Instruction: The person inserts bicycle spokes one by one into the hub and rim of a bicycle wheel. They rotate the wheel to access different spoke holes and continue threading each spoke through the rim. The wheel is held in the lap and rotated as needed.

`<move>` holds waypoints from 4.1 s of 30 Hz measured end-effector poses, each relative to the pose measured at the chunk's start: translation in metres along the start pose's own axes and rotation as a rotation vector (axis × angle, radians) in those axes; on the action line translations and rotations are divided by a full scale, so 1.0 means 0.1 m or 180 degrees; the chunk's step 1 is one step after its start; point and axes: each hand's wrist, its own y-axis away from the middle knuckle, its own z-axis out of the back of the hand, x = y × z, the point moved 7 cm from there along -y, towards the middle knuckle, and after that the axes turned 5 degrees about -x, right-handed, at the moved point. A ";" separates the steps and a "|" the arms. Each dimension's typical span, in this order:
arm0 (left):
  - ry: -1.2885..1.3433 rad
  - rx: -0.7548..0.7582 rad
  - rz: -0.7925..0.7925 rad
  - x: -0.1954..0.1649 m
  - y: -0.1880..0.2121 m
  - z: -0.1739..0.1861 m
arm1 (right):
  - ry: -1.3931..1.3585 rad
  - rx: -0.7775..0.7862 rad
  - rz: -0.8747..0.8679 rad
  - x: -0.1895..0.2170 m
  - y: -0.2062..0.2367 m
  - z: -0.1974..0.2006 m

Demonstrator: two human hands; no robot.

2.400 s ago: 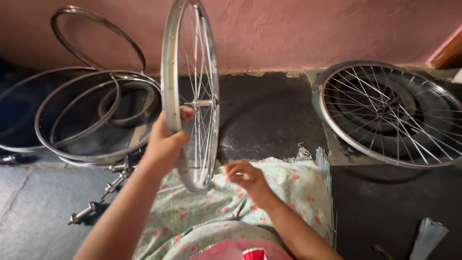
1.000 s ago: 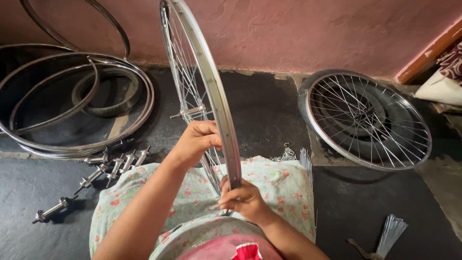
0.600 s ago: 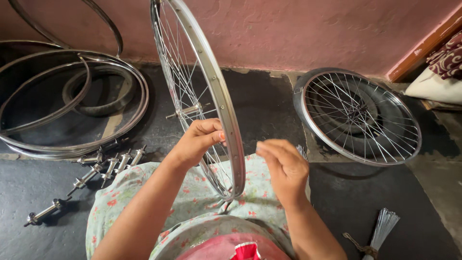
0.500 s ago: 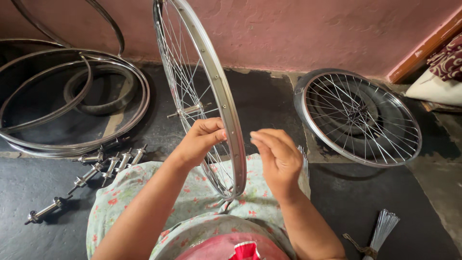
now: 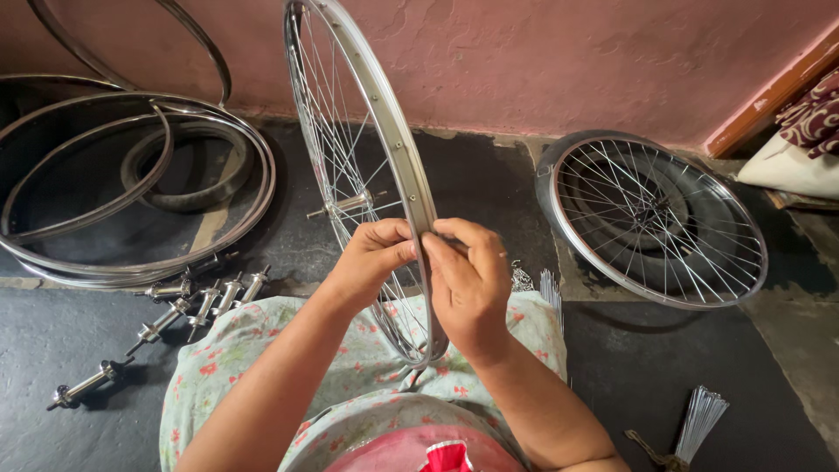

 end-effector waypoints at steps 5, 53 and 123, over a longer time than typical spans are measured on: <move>-0.0012 -0.0097 -0.0063 -0.02 0.01 0.00 | -0.0124 -0.0184 -0.0152 -0.01 -0.01 0.04; -0.0405 0.0327 -0.0014 -0.06 0.33 -0.04 | -0.2563 0.0151 -0.1271 -0.27 1.45 -0.41; -0.1769 -0.0962 -0.1068 -1.03 1.41 0.78 | -0.3769 0.1485 -0.2875 -1.47 0.73 -2.68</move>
